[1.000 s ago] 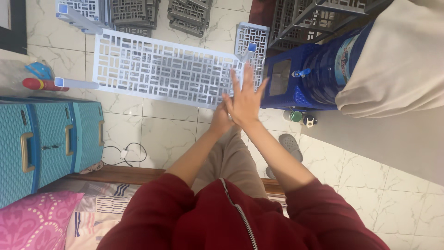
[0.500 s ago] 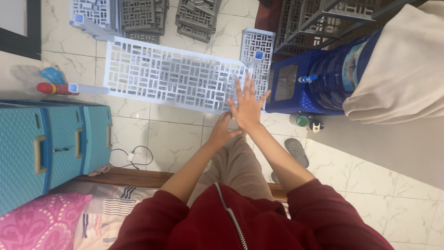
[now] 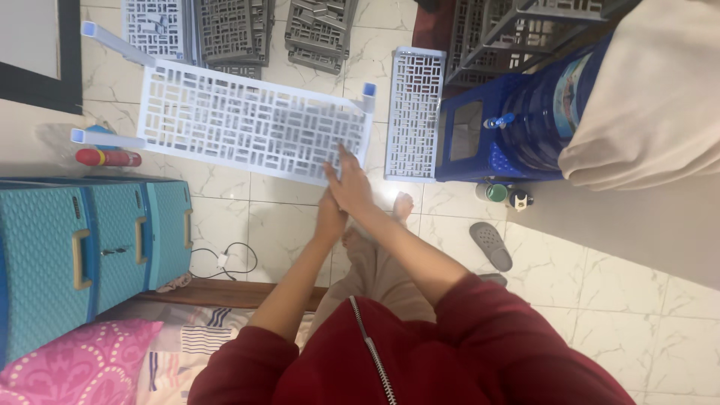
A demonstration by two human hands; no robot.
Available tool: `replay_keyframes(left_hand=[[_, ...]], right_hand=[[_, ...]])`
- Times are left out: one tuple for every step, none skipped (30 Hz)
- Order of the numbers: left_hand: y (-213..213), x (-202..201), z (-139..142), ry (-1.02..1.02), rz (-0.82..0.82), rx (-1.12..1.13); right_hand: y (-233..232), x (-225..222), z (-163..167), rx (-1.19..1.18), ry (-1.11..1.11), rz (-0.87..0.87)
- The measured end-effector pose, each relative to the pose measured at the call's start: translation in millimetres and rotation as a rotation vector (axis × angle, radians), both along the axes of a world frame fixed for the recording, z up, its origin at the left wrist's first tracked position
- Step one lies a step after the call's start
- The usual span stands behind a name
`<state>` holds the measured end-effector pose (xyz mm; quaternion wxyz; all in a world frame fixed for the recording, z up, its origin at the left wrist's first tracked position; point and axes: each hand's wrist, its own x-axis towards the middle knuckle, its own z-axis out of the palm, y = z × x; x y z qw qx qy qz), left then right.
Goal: The person sits on the floor assembling a white plastic drawer-style storage rack. They fit side rails and corner connectors onto perforated plastic panels, press panels into the frame, and stack the shelf tiers together by hand.
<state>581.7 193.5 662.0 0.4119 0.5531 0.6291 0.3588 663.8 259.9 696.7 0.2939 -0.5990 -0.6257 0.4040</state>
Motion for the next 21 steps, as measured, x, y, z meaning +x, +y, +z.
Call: replay_keyframes(left_hand=[[3,-7,2,0.025,0.035,0.02],[5,-14,4,0.035,0.028,0.033],[7,-19,5,0.043,0.023,0.049],[8,-22,6,0.052,0.018,0.064],[5,-23,3,0.059,0.088,0.067],[-1,-21,-6,0.064,0.157,0.072],[-11,-18,-17,0.07,0.227,0.071],[-25,-12,-29,0.081,0.287,0.014],[-40,-4,-44,0.09,0.344,-0.039],[-56,3,-60,0.115,0.287,-0.063],[-72,11,-78,0.138,0.234,-0.083],[-82,24,-99,0.105,0.133,-0.129],[-86,32,-122,0.079,0.025,-0.176],[-88,39,-144,0.05,-0.002,-0.211],[-92,53,-166,0.011,-0.028,-0.253],[-90,67,-189,-0.028,-0.054,-0.293],[-81,77,-211,0.214,-0.139,-0.221],[-72,87,-231,0.325,-0.163,-0.225],[-60,96,-252,0.403,-0.172,-0.266],[-49,104,-269,0.318,-0.123,-0.442],[-36,114,-286,0.247,-0.083,-0.605]], right_hand=[[4,-9,4,-0.005,-0.003,0.014],[8,-15,7,-0.009,-0.008,0.031],[12,-19,11,-0.011,-0.014,0.051],[15,-19,11,-0.05,0.002,0.061],[17,-16,6,-0.089,0.018,0.069],[21,-10,-2,-0.127,0.032,0.076],[23,-1,-12,-0.08,0.065,0.054],[19,17,-25,-0.04,0.097,0.03],[16,37,-40,0.005,0.127,0.003],[14,59,-57,0.044,0.137,-0.01],[12,83,-76,0.087,0.145,-0.019],[7,108,-95,0.047,0.191,-0.077],[2,128,-117,0.003,0.243,-0.141],[-1,148,-139,-0.109,0.234,-0.22],[-7,170,-162,-0.227,0.215,-0.298],[-12,189,-185,-0.248,0.203,-0.308],[-14,204,-208,-0.262,0.194,-0.313],[-11,218,-232,-0.279,0.182,-0.311],[-5,232,-255,-0.321,0.146,-0.325],[-3,241,-277,-0.371,0.117,-0.344],[-1,245,-297,-0.422,0.086,-0.366]])
